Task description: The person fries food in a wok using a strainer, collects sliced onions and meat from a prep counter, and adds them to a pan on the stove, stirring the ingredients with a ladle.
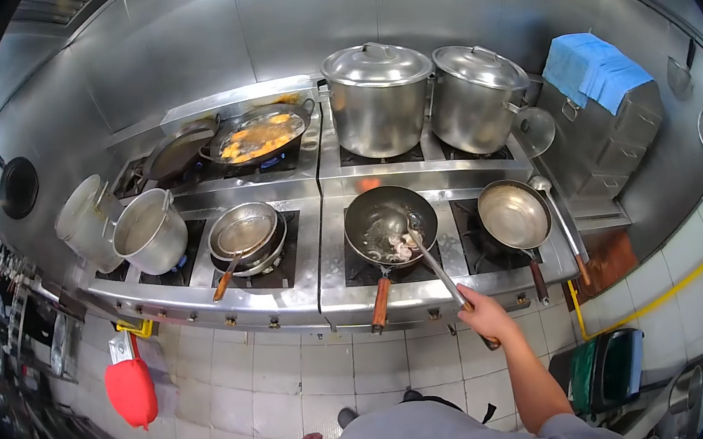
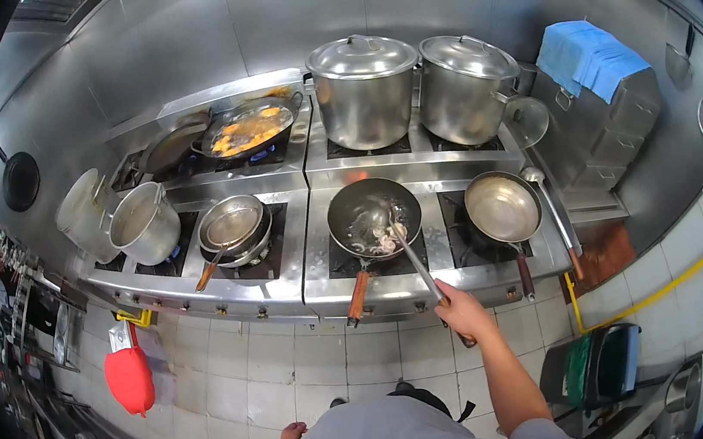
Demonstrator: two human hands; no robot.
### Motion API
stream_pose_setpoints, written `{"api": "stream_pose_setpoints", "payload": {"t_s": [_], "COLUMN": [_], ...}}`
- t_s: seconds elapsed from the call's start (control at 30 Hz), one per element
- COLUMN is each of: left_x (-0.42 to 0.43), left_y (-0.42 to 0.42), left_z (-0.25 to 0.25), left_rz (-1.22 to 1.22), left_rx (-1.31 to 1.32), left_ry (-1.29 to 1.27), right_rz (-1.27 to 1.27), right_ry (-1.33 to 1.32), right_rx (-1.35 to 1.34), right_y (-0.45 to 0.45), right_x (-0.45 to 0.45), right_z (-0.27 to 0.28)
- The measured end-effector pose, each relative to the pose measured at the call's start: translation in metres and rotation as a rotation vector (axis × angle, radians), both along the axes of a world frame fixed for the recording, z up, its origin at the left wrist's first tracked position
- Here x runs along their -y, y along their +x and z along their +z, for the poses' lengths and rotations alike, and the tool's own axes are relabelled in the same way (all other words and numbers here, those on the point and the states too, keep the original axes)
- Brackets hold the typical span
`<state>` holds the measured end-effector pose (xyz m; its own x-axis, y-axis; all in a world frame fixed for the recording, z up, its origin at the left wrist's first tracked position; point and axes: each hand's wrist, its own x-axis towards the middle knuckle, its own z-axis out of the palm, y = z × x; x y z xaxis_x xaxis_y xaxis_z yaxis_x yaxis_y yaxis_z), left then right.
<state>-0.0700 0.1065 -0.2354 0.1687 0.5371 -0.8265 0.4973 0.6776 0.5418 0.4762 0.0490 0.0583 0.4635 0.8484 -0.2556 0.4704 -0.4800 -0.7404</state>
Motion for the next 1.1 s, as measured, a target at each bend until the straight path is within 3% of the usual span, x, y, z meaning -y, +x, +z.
{"api": "stream_pose_setpoints", "payload": {"t_s": [0.03,0.1,0.17,0.27,0.33,0.37,0.43,0.47,0.53,0.7,0.83,0.9,0.97,1.1], "left_x": [0.002,0.003,0.012,0.014,0.013,0.012,0.010,0.009,0.006,-0.001,0.000,-0.003,-0.004,0.000], "left_y": [-0.007,-0.020,-0.021,-0.019,-0.021,-0.021,-0.019,-0.016,-0.012,-0.007,-0.005,-0.017,-0.016,-0.010], "left_z": [-0.015,-0.034,-0.014,0.005,0.007,0.006,0.005,0.005,0.003,-0.013,-0.014,-0.037,-0.036,-0.014], "left_rz": [-0.008,-0.158,-0.147,-0.036,0.018,0.019,0.020,0.016,0.017,0.013,-0.043,-0.054,-0.073,-0.007], "left_rx": [-0.002,-0.004,-0.072,-0.089,-0.081,-0.081,-0.042,-0.044,-0.017,0.004,-0.045,-0.003,0.039,-0.018], "left_ry": [0.004,-0.050,0.002,-0.015,-0.015,-0.016,-0.034,-0.033,-0.003,0.031,0.000,-0.023,-0.052,-0.028], "right_rz": [-0.012,-0.084,-0.149,-0.036,-0.134,-0.134,-0.197,-0.200,-0.085,-0.079,0.004,0.010,0.037,-0.075], "right_ry": [0.081,0.038,-0.008,0.153,-0.005,-0.006,0.218,0.221,0.106,0.070,-0.030,-0.033,0.110,0.078], "right_rx": [0.223,0.227,0.226,0.357,-0.393,-0.393,-0.802,-0.803,-0.450,-0.533,-0.413,-0.327,0.447,0.392], "right_y": [-0.003,-0.018,-0.022,-0.019,-0.026,-0.024,-0.023,-0.025,-0.034,-0.019,-0.012,-0.012,-0.006,-0.021], "right_x": [-0.004,-0.008,-0.002,0.017,0.023,0.021,0.020,0.020,0.017,0.041,0.021,0.001,-0.022,-0.060], "right_z": [-0.004,0.010,0.010,0.007,0.030,0.029,0.026,0.029,0.039,0.043,0.053,0.030,-0.023,-0.041]}}
